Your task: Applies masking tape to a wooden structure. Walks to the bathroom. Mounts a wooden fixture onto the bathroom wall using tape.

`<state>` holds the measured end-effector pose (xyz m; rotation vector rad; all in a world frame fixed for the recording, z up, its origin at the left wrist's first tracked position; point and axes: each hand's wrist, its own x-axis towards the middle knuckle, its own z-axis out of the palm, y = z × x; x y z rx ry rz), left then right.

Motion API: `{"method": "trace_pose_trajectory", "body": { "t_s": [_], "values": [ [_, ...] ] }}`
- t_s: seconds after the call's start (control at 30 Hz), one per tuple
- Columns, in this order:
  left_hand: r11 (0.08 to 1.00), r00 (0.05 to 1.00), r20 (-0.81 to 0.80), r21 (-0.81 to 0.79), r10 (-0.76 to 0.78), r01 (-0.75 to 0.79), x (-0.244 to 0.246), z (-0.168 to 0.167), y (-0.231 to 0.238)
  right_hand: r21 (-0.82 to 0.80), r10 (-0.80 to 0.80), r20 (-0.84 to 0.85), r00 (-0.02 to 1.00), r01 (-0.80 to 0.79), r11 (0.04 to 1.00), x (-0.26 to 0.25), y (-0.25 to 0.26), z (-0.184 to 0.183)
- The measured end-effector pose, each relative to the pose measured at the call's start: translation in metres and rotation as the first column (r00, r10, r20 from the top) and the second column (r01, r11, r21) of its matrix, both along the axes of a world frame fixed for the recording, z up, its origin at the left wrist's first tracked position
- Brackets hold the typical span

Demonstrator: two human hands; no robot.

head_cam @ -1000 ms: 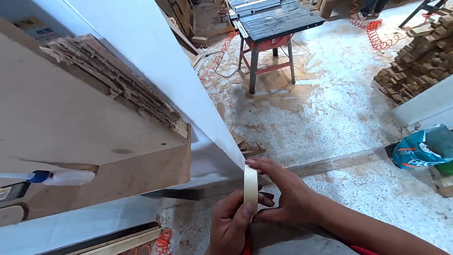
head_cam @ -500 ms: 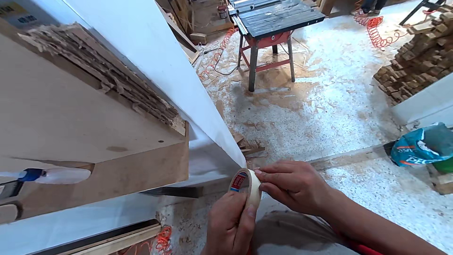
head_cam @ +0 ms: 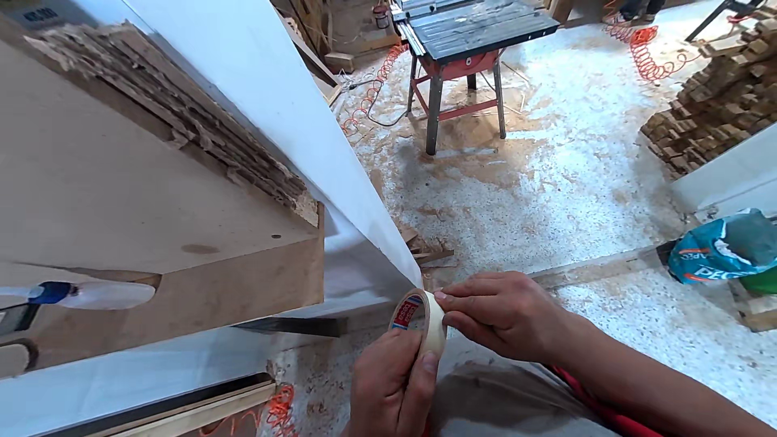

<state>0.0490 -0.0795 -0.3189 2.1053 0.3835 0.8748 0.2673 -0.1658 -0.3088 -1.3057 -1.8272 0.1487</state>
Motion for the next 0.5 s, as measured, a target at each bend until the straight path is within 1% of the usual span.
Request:
{"method": "trace_pose_trajectory", "body": {
  "t_s": [0.1,0.3,0.43,0.5],
  "values": [
    [1.000,1.000,-0.006,-0.020,0.001,-0.001,-0.0008,-0.0024,-0.0009,0.058,-0.021,0.001,1.000,0.021,0.998,-0.0029,0.0029,-0.0019],
    [1.000,0.999,-0.021,-0.018,0.024,-0.024,-0.0025,0.0032,-0.0011,-0.009,0.039,-0.034,0.999,-0.039,0.999,0.0016,0.0019,0.0050],
    [1.000,1.000,-0.018,-0.026,0.010,-0.011,-0.0013,0.0027,0.0000,0.014,0.014,0.001,1.000,-0.014,1.000,0.0006,0.0025,0.0052],
    [0.999,1.000,-0.013,-0.048,0.000,-0.001,-0.0008,0.0034,0.0001,0.039,-0.001,-0.020,1.000,0.002,0.999,0.0003,0.0028,0.0039]
  ]
}}
